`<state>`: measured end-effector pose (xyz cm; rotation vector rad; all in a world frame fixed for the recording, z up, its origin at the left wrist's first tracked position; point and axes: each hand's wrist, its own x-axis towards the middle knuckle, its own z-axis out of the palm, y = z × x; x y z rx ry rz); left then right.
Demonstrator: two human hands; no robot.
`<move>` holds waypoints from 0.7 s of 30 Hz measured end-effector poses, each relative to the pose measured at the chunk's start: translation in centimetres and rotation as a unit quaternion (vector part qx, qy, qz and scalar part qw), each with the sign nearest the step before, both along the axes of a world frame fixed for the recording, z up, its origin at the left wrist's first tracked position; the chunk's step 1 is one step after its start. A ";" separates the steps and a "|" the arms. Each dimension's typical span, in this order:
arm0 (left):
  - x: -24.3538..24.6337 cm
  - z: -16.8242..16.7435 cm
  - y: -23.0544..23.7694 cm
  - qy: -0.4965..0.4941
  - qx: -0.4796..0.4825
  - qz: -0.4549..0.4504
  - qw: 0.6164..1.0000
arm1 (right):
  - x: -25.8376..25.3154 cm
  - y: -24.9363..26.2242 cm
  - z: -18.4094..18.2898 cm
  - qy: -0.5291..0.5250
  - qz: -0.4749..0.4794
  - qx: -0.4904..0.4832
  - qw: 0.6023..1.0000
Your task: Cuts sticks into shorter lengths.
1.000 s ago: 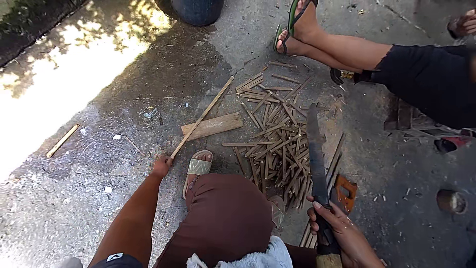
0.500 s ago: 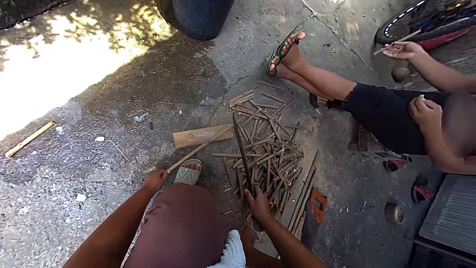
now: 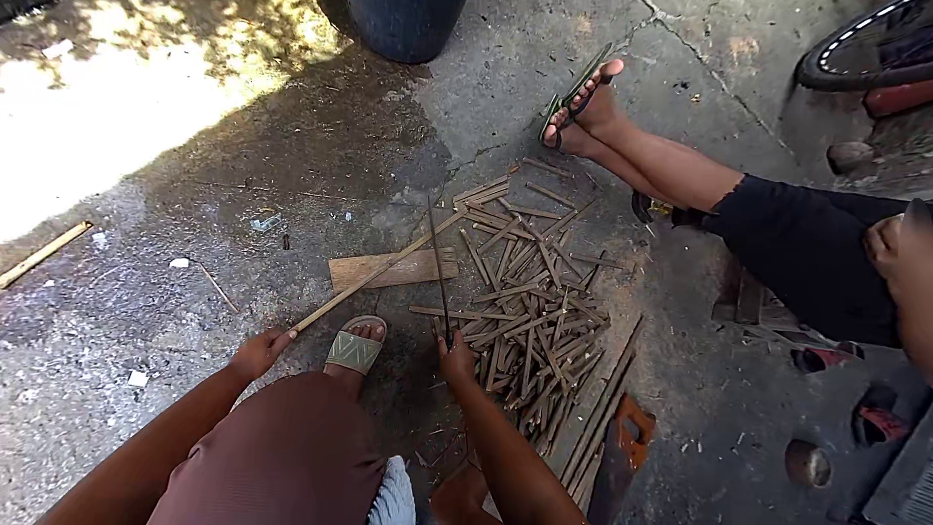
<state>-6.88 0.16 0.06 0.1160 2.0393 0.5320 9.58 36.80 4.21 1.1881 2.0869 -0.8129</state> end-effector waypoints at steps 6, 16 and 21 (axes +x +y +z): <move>1.1 1.5 -3.4 0.055 -0.062 0.000 0.997 | 0.4 0.4 -0.8 -0.008 0.014 0.010 1.000; -0.7 3.3 0.8 0.043 -0.090 -0.052 0.994 | 0.3 -1.2 1.1 0.086 -0.020 0.095 0.992; -1.1 1.9 2.5 -0.008 -0.062 -0.099 0.993 | -3.8 -0.4 3.3 0.033 0.004 0.044 0.999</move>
